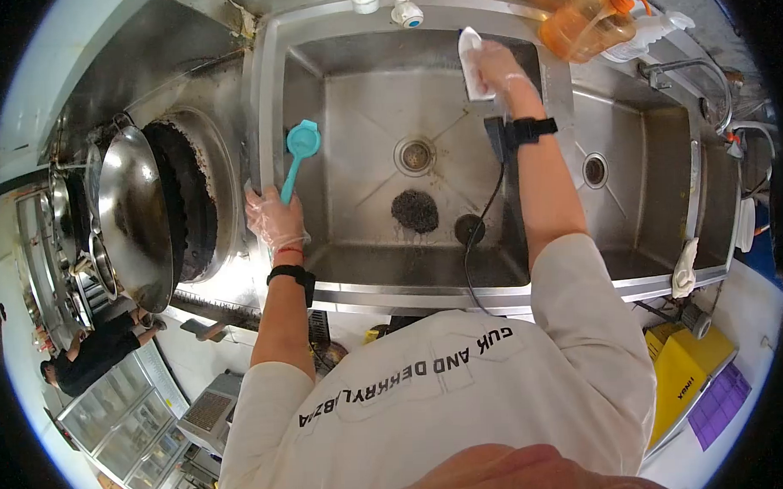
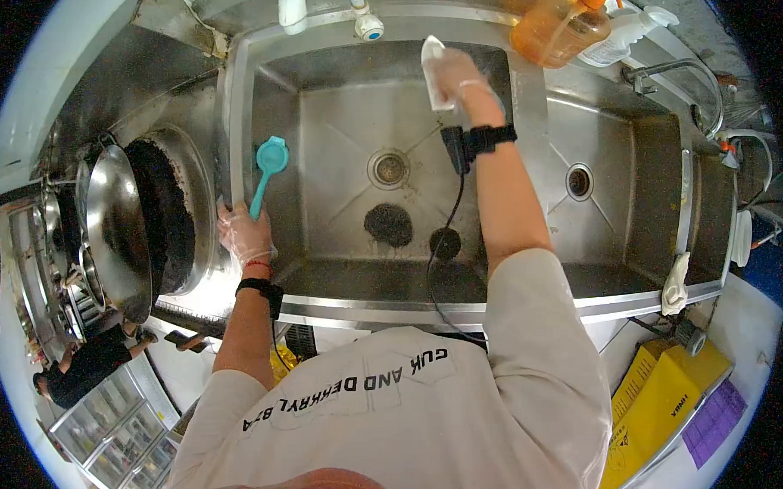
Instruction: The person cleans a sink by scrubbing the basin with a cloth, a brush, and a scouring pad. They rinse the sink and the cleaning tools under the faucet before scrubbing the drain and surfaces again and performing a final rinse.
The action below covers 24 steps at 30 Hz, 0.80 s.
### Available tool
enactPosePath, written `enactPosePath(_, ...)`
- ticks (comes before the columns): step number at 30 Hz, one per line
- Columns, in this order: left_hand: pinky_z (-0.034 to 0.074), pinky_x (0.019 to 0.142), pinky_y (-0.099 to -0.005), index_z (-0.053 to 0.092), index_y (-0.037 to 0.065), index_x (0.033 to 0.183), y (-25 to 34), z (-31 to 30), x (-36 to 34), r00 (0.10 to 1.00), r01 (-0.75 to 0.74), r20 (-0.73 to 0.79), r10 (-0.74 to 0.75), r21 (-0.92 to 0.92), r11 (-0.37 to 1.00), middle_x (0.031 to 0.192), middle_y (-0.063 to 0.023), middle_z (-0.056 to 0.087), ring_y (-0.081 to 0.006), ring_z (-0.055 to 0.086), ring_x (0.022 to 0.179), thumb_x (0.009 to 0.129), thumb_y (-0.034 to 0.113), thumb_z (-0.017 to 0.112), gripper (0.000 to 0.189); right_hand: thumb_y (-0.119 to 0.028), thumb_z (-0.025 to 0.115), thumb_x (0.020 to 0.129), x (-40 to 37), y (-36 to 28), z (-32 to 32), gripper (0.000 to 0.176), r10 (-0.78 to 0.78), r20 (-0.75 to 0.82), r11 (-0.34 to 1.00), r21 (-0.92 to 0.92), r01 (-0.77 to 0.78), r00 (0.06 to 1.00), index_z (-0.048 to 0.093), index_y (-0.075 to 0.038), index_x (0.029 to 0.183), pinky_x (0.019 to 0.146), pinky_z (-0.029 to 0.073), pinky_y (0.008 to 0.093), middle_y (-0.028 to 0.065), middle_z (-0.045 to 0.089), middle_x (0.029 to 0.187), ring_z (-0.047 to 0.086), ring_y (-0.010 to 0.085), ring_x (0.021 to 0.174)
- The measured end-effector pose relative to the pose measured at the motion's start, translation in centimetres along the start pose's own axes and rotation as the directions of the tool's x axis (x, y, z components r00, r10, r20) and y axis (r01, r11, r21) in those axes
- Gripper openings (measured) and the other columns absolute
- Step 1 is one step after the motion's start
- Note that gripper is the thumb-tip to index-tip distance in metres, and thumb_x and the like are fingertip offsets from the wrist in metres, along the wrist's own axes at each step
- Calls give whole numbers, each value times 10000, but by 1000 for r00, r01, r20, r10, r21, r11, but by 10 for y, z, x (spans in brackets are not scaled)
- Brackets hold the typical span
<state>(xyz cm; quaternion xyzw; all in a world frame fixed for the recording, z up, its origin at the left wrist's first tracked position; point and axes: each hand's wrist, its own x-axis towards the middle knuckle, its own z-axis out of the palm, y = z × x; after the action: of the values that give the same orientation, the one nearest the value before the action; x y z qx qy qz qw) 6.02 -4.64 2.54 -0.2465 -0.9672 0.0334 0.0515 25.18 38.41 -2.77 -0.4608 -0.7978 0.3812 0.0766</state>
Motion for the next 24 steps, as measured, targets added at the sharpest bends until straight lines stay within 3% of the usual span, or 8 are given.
enactPosePath(3,437,902,-509,618,73,1003,2,0,1,1000,4,17,-5,31,1000,1337,-228,425,-404,482,1144,742,322,719,374,-387,522,897,-15,17,17,442,8,-166,1000,6,-7,986,566,47,964,648,511,421,205,642,767,645,324,632)
enactPosePath(6,439,901,-510,615,74,1007,-1,4,0,1000,-22,3,22,46,999,1341,-229,416,-403,480,1149,743,324,722,379,-426,599,853,-19,13,20,517,340,-533,937,261,-231,775,521,56,1023,725,530,395,266,653,885,681,353,760)
enactPosePath(9,441,904,-510,610,75,1012,-2,7,1,1000,-28,14,27,60,998,1346,-225,406,-407,476,1155,743,327,724,386,-339,682,818,-24,-9,5,531,366,-554,923,319,-215,748,460,55,1096,845,492,424,286,633,1003,632,404,958)
enactPosePath(16,440,903,-519,602,71,1005,-2,14,0,999,-30,-21,31,62,998,1346,-225,403,-414,472,1156,755,338,713,382,-251,751,777,15,24,60,515,428,-683,842,540,13,592,468,49,1085,816,503,405,225,654,965,653,358,916)
enactPosePath(19,437,898,-532,600,71,1003,0,16,3,1000,-16,-13,17,58,998,1344,-229,403,-414,471,1155,759,340,709,379,-312,649,857,4,22,65,570,473,-574,823,558,-103,668,412,64,1214,879,487,429,274,618,1087,616,373,1038)
enactPosePath(21,433,896,-542,600,73,1002,1,12,3,1000,-11,1,11,56,998,1343,-232,404,-417,468,1156,760,341,708,378,-377,591,879,30,90,103,629,362,-173,932,90,-351,916,389,55,1290,906,480,415,269,592,1157,599,361,1078)
enactPosePath(23,459,898,-521,618,72,1019,2,11,1,1000,-19,-15,20,64,998,1348,-236,425,-427,471,1166,773,354,706,385,-448,494,904,23,105,125,677,630,11,767,142,-625,776,374,22,1377,932,479,385,258,534,1270,572,344,1133)
enactPosePath(24,472,899,-511,628,72,1027,4,11,3,999,-25,-23,27,68,997,1351,-238,435,-432,473,1172,779,361,706,389,-439,494,906,22,109,131,622,561,-76,827,10,-562,824,431,17,1324,916,482,402,261,557,1233,581,358,1112)
